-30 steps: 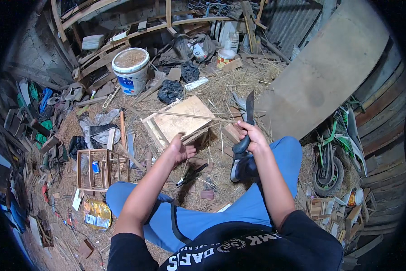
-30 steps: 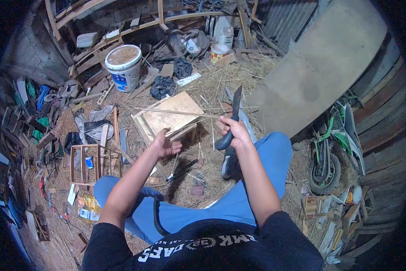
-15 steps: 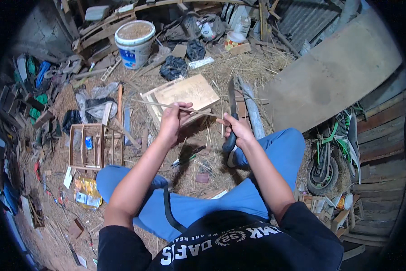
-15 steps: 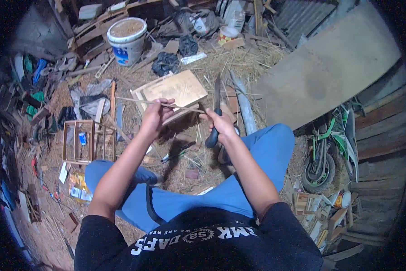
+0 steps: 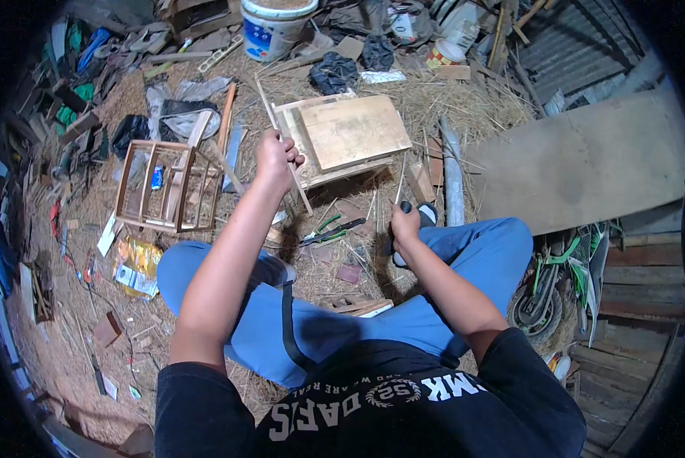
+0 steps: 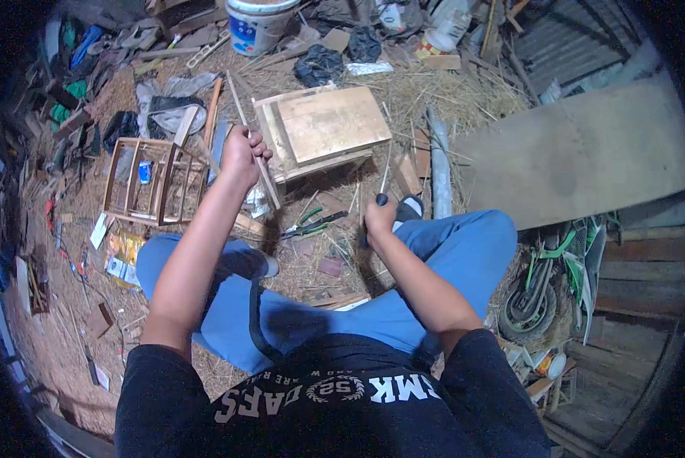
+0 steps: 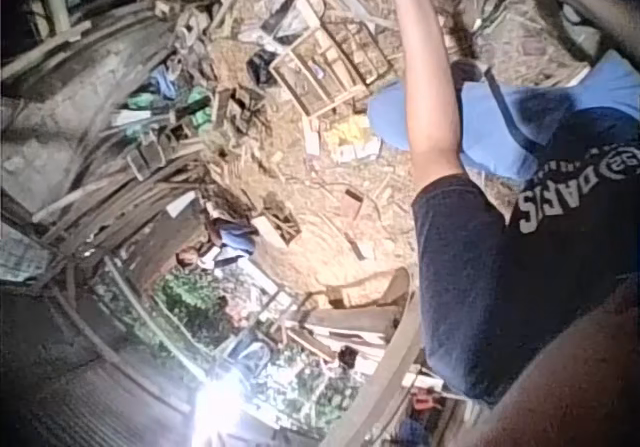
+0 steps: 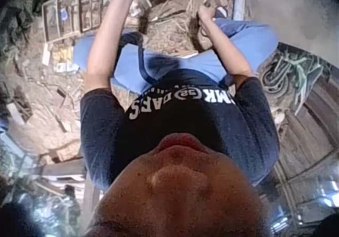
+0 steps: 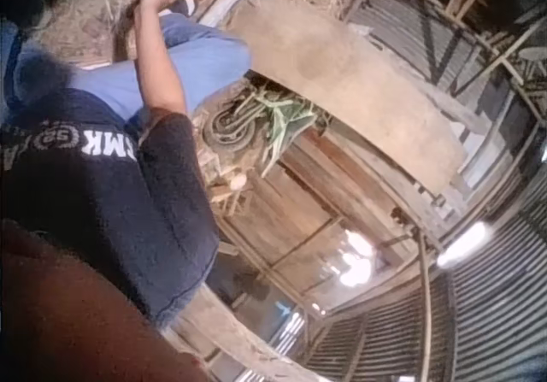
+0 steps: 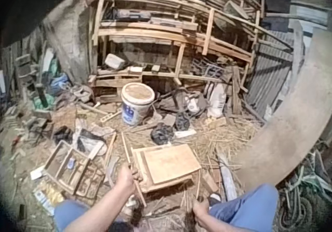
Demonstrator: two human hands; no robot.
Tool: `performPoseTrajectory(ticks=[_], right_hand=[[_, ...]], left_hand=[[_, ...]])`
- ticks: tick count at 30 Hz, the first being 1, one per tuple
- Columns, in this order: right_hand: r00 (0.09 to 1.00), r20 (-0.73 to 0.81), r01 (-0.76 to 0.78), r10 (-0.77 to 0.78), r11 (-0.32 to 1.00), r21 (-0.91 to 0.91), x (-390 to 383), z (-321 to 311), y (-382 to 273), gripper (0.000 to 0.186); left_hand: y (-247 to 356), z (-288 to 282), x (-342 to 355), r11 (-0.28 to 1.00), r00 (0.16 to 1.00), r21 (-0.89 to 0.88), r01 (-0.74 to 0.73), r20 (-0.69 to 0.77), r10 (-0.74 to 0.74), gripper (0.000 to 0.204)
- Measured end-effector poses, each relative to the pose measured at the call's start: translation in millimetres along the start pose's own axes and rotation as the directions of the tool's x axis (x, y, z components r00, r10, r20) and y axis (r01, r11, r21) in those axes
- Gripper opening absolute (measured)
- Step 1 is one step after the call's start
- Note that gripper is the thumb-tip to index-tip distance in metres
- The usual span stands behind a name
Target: The person shaves a thin wooden stick using a large knife and then inserts the stick into a partially constructed wooden birdcage frame.
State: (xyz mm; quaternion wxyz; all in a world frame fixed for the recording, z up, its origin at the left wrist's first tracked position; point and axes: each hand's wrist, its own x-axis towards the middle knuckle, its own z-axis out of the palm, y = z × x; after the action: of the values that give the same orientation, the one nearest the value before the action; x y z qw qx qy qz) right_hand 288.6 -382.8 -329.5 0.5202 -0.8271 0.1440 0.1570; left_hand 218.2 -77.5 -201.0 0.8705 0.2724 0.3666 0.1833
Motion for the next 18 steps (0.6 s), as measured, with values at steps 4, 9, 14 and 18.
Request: performPoseTrajectory(ticks=[4, 9, 14, 18], right_hand=[[0.994, -0.104, -0.061, 0.036, 0.967, -0.246, 48.7, 0.6, 27.9, 0.034], [0.969, 0.031, -0.216, 0.246, 0.899, -0.38, 112.3, 12.9, 67.5, 0.052], [0.996, 0.079, 0.077, -0.035, 0.779, -0.622, 91.7, 59.4, 54.7, 0.032], [0.949, 0.208, 0.31, -0.236, 0.598, -0.739, 82.2, 68.9, 72.1, 0.041]], left_hand=[[7.3, 1.3, 1.8, 0.997, 0.997, 0.074, 0.015, 0.069, -0.02, 0.016], [5.7, 1.0, -3.4, 0.972, 0.995, 0.225, -0.069, 0.09, 0.05, 0.007], [7.6, -21.1, -0.2, 0.957, 0.998, 0.286, -0.055, 0.045, 0.044, 0.004], [3.7, -7.3, 1.5, 0.949, 0.999, 0.315, -0.014, 0.049, -0.001, 0.008]])
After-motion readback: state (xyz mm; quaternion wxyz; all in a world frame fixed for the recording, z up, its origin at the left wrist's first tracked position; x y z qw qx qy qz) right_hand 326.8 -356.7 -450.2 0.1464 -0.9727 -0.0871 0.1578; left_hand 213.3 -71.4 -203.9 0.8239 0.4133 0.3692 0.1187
